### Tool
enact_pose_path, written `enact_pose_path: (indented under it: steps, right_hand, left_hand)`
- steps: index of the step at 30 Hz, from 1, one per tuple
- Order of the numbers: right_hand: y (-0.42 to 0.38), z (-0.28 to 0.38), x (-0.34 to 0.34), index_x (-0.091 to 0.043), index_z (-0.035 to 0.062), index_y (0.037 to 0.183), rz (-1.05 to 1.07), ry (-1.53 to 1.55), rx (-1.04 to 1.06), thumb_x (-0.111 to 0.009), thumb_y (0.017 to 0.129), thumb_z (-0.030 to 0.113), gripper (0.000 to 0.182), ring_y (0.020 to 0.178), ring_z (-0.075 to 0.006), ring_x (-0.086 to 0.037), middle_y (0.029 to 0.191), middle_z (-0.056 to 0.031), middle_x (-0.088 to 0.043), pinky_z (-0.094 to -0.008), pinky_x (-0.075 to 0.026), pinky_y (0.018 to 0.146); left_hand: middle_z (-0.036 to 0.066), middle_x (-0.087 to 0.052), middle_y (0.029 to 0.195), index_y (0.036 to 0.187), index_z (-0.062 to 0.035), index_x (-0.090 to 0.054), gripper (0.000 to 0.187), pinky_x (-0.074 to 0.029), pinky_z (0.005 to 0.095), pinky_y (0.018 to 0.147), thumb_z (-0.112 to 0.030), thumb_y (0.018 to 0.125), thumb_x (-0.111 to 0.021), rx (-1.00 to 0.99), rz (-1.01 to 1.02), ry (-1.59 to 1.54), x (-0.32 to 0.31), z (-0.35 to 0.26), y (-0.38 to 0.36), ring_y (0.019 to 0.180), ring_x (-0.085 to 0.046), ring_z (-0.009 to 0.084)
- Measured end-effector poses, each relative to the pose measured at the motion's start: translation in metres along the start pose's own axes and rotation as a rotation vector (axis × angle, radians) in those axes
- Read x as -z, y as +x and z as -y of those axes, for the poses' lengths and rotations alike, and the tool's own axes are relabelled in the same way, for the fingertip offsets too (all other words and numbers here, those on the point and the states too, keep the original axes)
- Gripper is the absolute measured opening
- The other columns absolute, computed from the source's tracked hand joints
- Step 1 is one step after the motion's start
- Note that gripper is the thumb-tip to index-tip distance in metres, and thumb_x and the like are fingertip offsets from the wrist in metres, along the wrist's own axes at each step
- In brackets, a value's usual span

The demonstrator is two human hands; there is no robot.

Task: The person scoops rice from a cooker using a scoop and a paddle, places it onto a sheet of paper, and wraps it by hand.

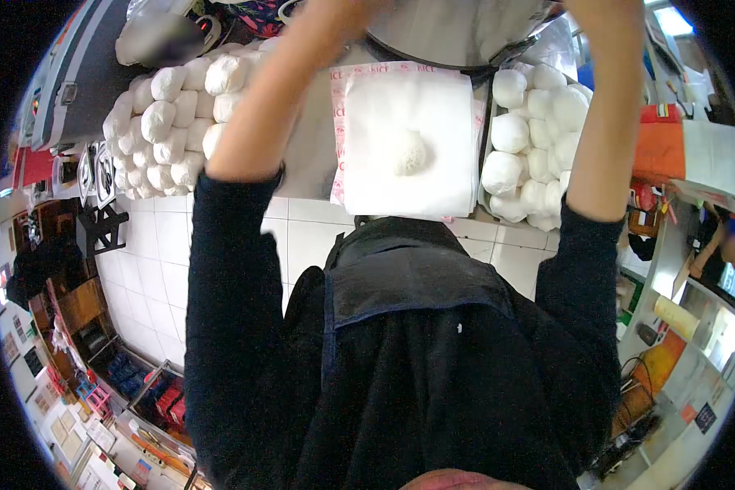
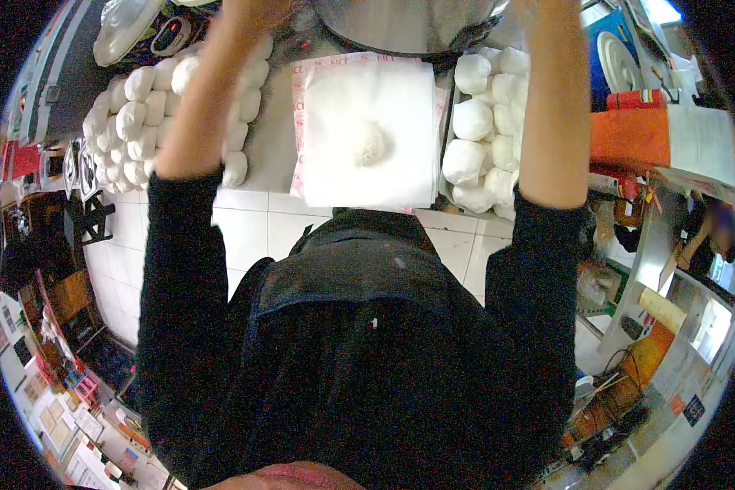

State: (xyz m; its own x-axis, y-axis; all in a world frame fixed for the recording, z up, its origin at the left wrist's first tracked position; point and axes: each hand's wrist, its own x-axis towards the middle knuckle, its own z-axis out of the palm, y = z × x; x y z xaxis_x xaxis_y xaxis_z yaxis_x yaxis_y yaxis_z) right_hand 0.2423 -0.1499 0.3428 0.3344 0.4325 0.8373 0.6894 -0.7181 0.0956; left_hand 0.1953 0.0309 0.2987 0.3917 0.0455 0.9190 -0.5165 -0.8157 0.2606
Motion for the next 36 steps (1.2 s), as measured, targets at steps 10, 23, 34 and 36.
enact_pose_path:
  steps: [10, 23, 34, 36]
  right_hand:
    - [-0.341, 0.080, -0.020, -0.062, 0.0057, 0.083, 0.964, 0.840, -0.158, -0.067, 0.073, 0.024, 0.021, 0.082, -0.0253, -0.052, 0.079, -0.0078, -0.057, -0.0343, -0.045, 0.072]
    - [-0.330, 0.071, -0.038, -0.058, 0.0034, 0.082, 1.166, 0.938, -0.342, -0.060, 0.079, 0.021, 0.018, 0.082, -0.0276, -0.051, 0.081, -0.0108, -0.056, -0.0361, -0.043, 0.073]
    - [-0.330, 0.090, -0.026, -0.067, 0.0057, 0.087, 1.194, 0.859, -0.190, -0.061, 0.077, 0.023, 0.021, 0.089, -0.0268, -0.053, 0.084, -0.0099, -0.060, -0.0364, -0.045, 0.077]
    - [-0.335, 0.090, -0.030, -0.068, 0.0046, 0.086, 1.105, 0.874, -0.111, -0.061, 0.077, 0.022, 0.021, 0.080, -0.0255, -0.057, 0.083, -0.0104, -0.062, -0.0359, -0.047, 0.071]
  left_hand:
    - [0.003, -0.061, 0.082, 0.084, -0.0074, -0.064, 0.020, -0.046, 0.0350, 0.075, -0.016, 0.069, -0.073, 0.137, 0.869, -0.380, 0.081, -0.005, -0.345, 0.087, -0.055, 0.0231]
    - [0.009, -0.065, 0.075, 0.077, -0.0060, -0.070, 0.018, -0.047, 0.0312, 0.066, -0.022, 0.069, -0.069, 0.981, 1.160, -0.490, 0.060, 0.010, -0.328, 0.068, -0.059, 0.0203]
    - [0.009, -0.067, 0.071, 0.079, -0.0071, -0.072, 0.023, -0.046, 0.0290, 0.063, -0.026, 0.067, -0.067, 0.993, 1.387, -0.404, 0.059, 0.006, -0.304, 0.064, -0.059, 0.0154]
    - [0.009, -0.066, 0.073, 0.080, -0.0069, -0.071, 0.027, -0.047, 0.0298, 0.064, -0.030, 0.067, -0.068, 0.983, 1.370, -0.421, 0.056, 0.008, -0.308, 0.066, -0.060, 0.0169]
